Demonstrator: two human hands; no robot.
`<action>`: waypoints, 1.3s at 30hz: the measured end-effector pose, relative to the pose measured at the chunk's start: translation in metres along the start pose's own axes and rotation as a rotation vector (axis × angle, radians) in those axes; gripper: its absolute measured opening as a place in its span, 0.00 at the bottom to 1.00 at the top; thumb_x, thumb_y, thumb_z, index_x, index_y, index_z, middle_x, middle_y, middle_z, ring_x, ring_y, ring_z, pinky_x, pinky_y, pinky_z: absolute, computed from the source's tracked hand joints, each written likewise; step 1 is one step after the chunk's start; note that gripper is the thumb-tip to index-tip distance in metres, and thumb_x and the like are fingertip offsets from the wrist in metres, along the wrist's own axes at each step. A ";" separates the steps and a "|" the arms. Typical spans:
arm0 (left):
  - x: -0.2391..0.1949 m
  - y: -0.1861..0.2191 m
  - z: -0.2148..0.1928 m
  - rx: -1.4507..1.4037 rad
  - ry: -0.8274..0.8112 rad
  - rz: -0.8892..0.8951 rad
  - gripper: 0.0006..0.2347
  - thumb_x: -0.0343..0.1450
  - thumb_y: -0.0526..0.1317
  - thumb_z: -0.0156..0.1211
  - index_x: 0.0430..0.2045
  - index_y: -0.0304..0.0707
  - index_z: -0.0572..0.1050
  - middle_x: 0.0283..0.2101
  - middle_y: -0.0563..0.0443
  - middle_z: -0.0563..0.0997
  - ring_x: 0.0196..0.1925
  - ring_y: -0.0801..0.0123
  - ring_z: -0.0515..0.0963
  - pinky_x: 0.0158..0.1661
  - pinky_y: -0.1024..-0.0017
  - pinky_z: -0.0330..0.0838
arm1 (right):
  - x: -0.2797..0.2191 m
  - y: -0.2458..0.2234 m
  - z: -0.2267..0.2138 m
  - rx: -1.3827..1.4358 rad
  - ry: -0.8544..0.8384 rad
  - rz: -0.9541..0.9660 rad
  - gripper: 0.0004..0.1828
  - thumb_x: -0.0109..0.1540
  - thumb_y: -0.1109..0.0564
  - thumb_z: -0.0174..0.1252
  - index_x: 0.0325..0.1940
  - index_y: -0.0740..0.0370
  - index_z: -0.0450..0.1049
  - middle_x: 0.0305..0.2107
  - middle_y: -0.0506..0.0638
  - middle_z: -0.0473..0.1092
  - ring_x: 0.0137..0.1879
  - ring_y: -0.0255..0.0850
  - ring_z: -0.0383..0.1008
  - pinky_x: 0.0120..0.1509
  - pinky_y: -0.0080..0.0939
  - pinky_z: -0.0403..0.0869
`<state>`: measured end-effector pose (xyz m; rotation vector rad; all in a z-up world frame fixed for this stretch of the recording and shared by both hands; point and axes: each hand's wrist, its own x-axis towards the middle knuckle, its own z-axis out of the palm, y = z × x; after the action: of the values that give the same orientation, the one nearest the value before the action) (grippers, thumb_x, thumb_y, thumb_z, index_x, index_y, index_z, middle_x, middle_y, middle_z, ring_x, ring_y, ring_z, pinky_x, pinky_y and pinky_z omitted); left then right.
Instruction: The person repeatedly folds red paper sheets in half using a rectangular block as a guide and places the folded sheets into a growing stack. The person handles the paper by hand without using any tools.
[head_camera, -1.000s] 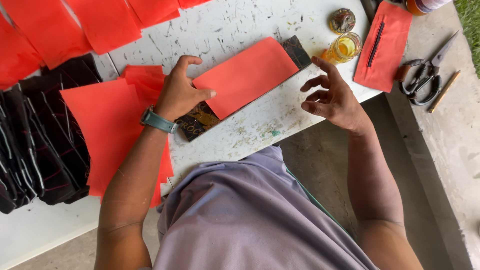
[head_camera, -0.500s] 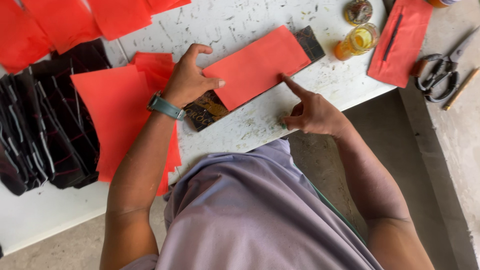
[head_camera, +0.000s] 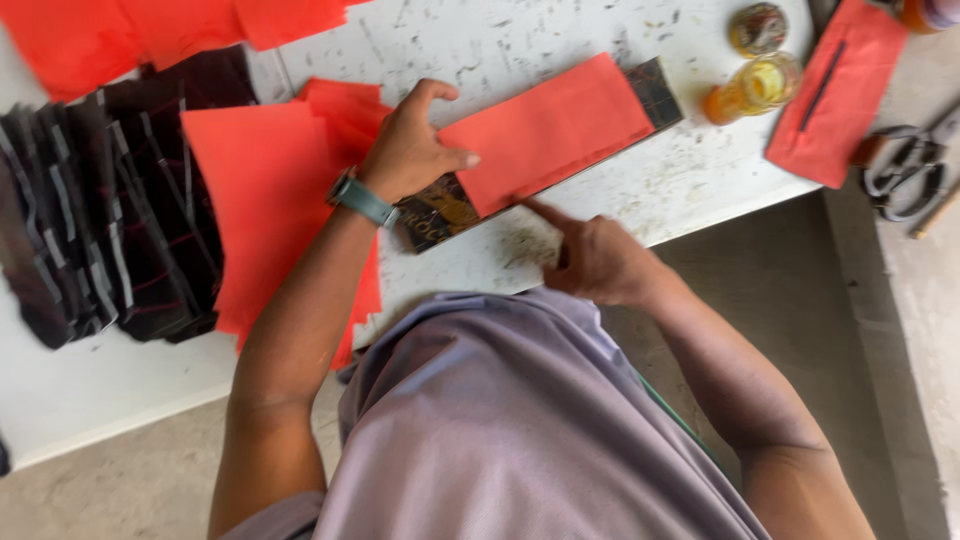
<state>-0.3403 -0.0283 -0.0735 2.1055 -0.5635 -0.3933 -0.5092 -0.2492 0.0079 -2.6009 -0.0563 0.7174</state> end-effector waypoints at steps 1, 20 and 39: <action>0.000 0.003 0.000 0.003 -0.003 -0.027 0.32 0.60 0.43 0.79 0.57 0.37 0.67 0.35 0.42 0.79 0.35 0.62 0.79 0.37 0.63 0.77 | -0.001 0.018 -0.009 0.045 0.055 0.021 0.50 0.54 0.54 0.58 0.80 0.44 0.50 0.14 0.56 0.73 0.21 0.49 0.75 0.36 0.50 0.77; -0.011 0.027 0.040 -0.232 0.232 -0.072 0.27 0.64 0.34 0.75 0.55 0.34 0.66 0.28 0.45 0.83 0.31 0.69 0.84 0.34 0.70 0.79 | 0.010 0.208 -0.095 -0.413 0.619 0.130 0.32 0.45 0.40 0.81 0.50 0.49 0.84 0.60 0.51 0.66 0.63 0.56 0.59 0.67 0.56 0.63; -0.007 0.025 0.020 -0.408 0.033 -0.222 0.30 0.63 0.34 0.73 0.59 0.36 0.64 0.32 0.45 0.84 0.37 0.72 0.84 0.38 0.73 0.79 | -0.002 0.132 -0.048 1.129 0.030 -0.028 0.63 0.55 0.63 0.65 0.84 0.53 0.33 0.34 0.61 0.76 0.24 0.33 0.67 0.28 0.32 0.68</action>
<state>-0.3621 -0.0506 -0.0637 1.7776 -0.2060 -0.5488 -0.4967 -0.3880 -0.0102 -1.5196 0.2503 0.4771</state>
